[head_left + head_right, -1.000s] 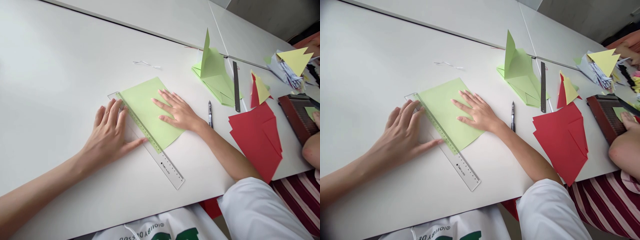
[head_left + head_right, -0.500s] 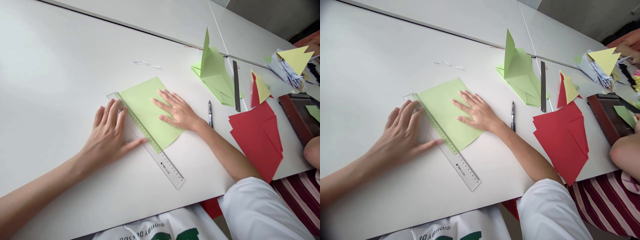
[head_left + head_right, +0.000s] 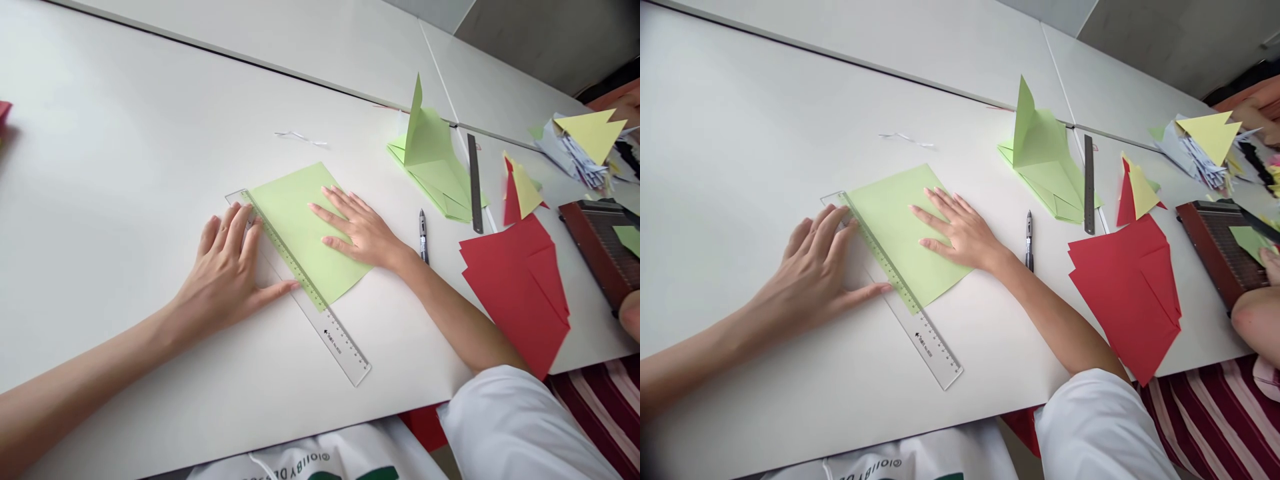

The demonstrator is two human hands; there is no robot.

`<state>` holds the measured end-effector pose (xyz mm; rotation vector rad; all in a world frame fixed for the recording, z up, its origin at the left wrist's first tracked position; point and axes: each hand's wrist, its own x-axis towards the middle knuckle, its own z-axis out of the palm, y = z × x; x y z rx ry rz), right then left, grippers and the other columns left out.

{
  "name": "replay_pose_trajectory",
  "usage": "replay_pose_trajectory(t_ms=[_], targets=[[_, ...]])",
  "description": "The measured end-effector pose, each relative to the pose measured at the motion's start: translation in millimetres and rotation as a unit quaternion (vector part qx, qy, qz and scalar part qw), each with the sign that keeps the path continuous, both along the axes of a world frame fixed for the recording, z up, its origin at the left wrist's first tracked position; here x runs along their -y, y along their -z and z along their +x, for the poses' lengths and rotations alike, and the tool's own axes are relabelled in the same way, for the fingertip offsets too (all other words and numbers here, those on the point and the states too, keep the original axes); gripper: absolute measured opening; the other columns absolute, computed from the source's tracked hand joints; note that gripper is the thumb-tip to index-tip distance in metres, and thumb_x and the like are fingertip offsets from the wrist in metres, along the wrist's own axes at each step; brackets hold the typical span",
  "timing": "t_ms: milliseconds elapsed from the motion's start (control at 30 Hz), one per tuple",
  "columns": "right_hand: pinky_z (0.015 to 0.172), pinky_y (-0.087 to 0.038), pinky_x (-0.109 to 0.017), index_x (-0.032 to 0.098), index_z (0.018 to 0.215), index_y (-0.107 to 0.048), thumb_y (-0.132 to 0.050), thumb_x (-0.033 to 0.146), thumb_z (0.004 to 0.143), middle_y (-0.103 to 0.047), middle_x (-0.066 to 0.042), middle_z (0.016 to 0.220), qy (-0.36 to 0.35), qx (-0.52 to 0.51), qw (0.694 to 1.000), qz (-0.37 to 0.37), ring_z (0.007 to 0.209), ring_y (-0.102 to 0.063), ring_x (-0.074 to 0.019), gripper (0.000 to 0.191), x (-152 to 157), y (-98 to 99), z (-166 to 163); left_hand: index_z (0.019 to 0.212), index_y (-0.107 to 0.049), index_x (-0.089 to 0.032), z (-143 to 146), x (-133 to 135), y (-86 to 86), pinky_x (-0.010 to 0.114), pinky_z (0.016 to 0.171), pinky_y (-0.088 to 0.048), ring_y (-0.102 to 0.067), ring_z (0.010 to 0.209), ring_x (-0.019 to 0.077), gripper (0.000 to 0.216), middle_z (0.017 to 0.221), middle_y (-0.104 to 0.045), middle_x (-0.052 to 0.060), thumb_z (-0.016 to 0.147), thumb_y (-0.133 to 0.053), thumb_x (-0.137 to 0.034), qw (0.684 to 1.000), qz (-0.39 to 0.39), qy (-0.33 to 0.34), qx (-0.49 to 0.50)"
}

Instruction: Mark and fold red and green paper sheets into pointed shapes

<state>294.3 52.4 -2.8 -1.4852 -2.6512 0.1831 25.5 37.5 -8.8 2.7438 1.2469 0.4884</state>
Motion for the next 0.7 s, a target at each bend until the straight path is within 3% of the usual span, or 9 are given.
replay_pose_trajectory(t_ms=[300,500,700], targets=[[0.121,-0.014,-0.048,0.030,0.152,-0.027,-0.032,0.056,0.099,-0.011,-0.003,0.162,0.001,-0.010,1.000,-0.001,0.149,-0.009,-0.0208,0.060,0.4,1.4,0.8,0.146,-0.017,-0.020,-1.5,-2.2,4.7,0.059,0.114,-0.019,-0.024,0.143,0.0398,0.085,0.150,-0.032,0.021,0.085,-0.041,-0.073,0.999,-0.002,0.004,0.043],[0.121,-0.013,-0.046,0.026,0.152,-0.027,-0.032,0.056,0.099,-0.012,-0.006,0.162,-0.004,-0.009,1.000,0.003,0.149,-0.007,-0.0200,0.060,0.7,1.6,0.3,0.146,-0.018,-0.017,-2.1,-1.4,5.6,0.058,0.116,-0.018,-0.022,0.144,0.0386,0.085,0.151,-0.031,0.022,0.086,-0.038,-0.074,1.000,-0.001,-0.004,0.031],[0.120,-0.017,-0.050,0.028,0.153,-0.024,-0.033,0.054,0.099,-0.011,-0.006,0.162,-0.014,-0.020,1.000,0.009,0.149,-0.009,-0.0210,0.060,2.2,5.2,-3.0,0.141,-0.031,-0.004,-5.8,1.1,7.9,0.058,0.115,-0.021,-0.022,0.144,0.0410,0.097,0.149,-0.032,0.029,0.081,-0.040,-0.080,1.000,0.021,-0.013,0.007]])
